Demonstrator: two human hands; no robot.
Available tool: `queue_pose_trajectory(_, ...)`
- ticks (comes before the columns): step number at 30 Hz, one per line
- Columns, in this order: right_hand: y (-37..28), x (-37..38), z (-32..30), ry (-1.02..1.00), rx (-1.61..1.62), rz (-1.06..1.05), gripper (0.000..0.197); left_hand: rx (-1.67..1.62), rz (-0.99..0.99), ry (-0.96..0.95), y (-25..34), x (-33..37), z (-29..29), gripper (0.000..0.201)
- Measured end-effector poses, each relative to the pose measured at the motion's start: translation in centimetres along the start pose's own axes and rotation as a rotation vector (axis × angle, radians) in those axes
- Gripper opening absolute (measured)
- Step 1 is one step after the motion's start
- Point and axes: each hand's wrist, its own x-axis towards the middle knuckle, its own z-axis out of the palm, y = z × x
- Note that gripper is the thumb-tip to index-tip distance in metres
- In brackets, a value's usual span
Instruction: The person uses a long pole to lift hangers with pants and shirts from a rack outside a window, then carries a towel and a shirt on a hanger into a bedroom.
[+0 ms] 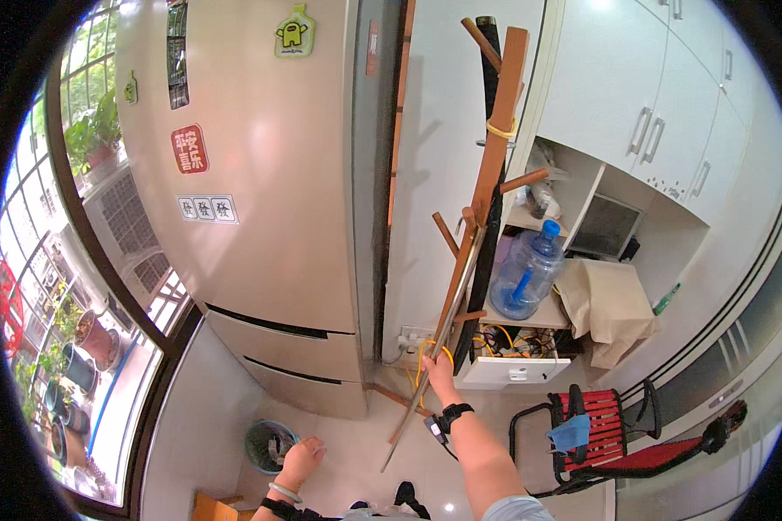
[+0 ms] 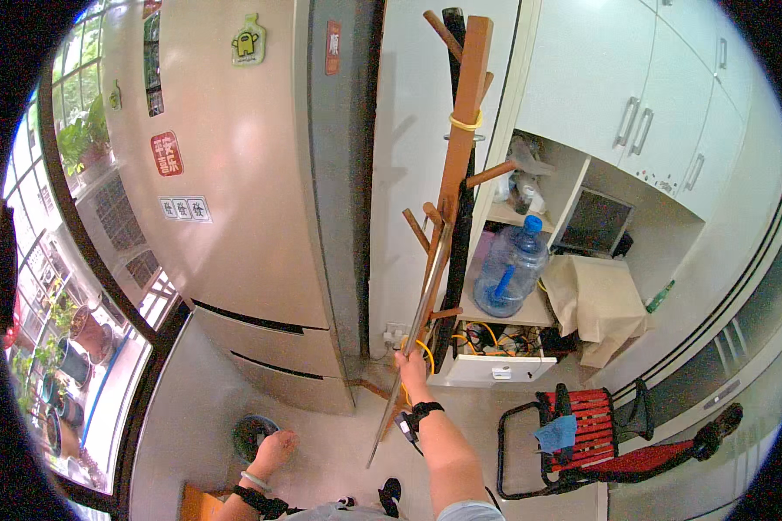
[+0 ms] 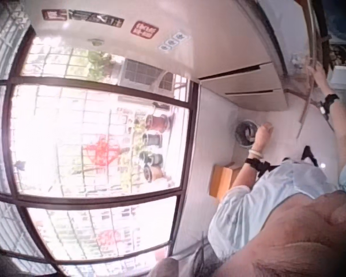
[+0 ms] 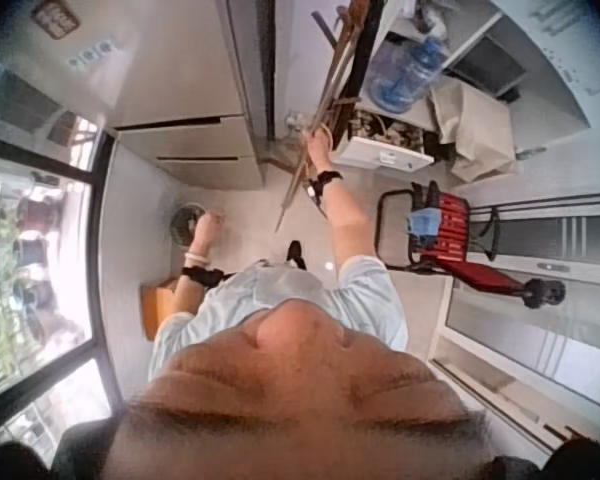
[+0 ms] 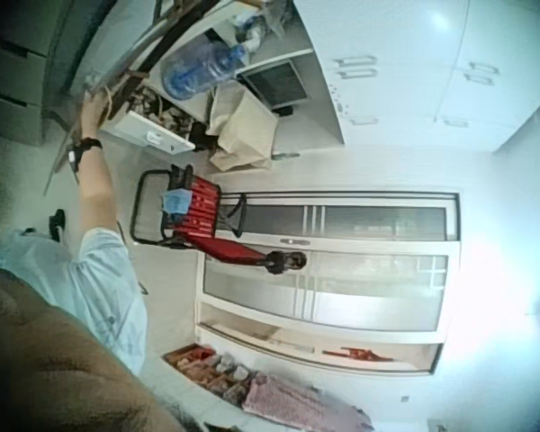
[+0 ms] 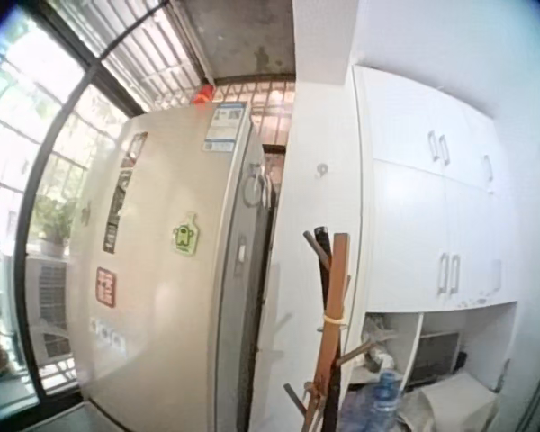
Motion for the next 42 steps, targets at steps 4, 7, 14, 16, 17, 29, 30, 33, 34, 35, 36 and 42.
queue_pose_trajectory(4, -1.7, 0.2, 0.7, -0.057, -0.109, 0.029, 0.021, 0.063, -0.133, -0.045, -0.5, -1.1, 0.7, 0.017)
queue_pose_trajectory(7, -2.7, 1.3, 0.0, -0.111, -0.302, 0.163, 0.026, 0.096, -0.122, -0.099, -0.9, -1.3, 1.0, 0.019)
queue_pose_trajectory(14, -2.9, 2.7, 0.1, -0.020, -0.413, 0.234, 0.037, 0.136, -0.074, -0.077, -1.6, -1.2, 1.4, 0.017)
queue_pose_trajectory(16, -3.3, 2.7, -0.1, -0.056, -0.407, 0.293, 0.038, 0.157, -0.087, -0.115, -2.2, -1.2, 1.5, 0.017)
queue_pose_trajectory(17, -3.1, 2.5, -0.4, -0.056, -0.402, 0.304, 0.039, 0.111, -0.027, -0.083, -2.2, -1.0, 1.4, 0.016)
queue_pose_trajectory(29, 4.9, -16.6, -4.0, -0.052, 0.054, 0.388, 0.023, 0.113, 0.128, -0.353, -1.7, 0.9, 2.8, 0.023)
queue_pose_trajectory(30, 6.0, -19.9, -5.1, -0.025, 0.206, 0.490, 0.022, 0.107, 0.140, -0.380, -1.7, 1.3, 3.3, 0.025)
queue_pose_trajectory(33, 7.5, -27.8, -8.8, 0.083, 0.337, 0.651, 0.021, 0.136, 0.322, -0.467, -3.0, 2.4, 6.0, 0.028)
queue_pose_trajectory(34, 7.7, -30.2, -9.8, 0.126, 0.305, 0.701, 0.020, 0.199, 0.344, -0.530, -2.4, 2.5, 6.8, 0.028)
queue_pose_trajectory(35, 7.8, -32.3, -11.0, 0.149, 0.305, 0.720, 0.020, 0.196, 0.358, -0.556, -1.4, 2.7, 7.5, 0.028)
queue_pose_trajectory(36, 8.0, -34.2, -12.1, 0.225, 0.302, 0.750, 0.020, 0.202, 0.341, -0.588, -0.2, 2.6, 8.2, 0.028)
queue_pose_trajectory(42, 6.8, -39.0, -17.2, 0.445, 0.403, 0.815, 0.021, 0.178, 0.409, -0.704, 8.5, 2.6, 12.4, 0.029)
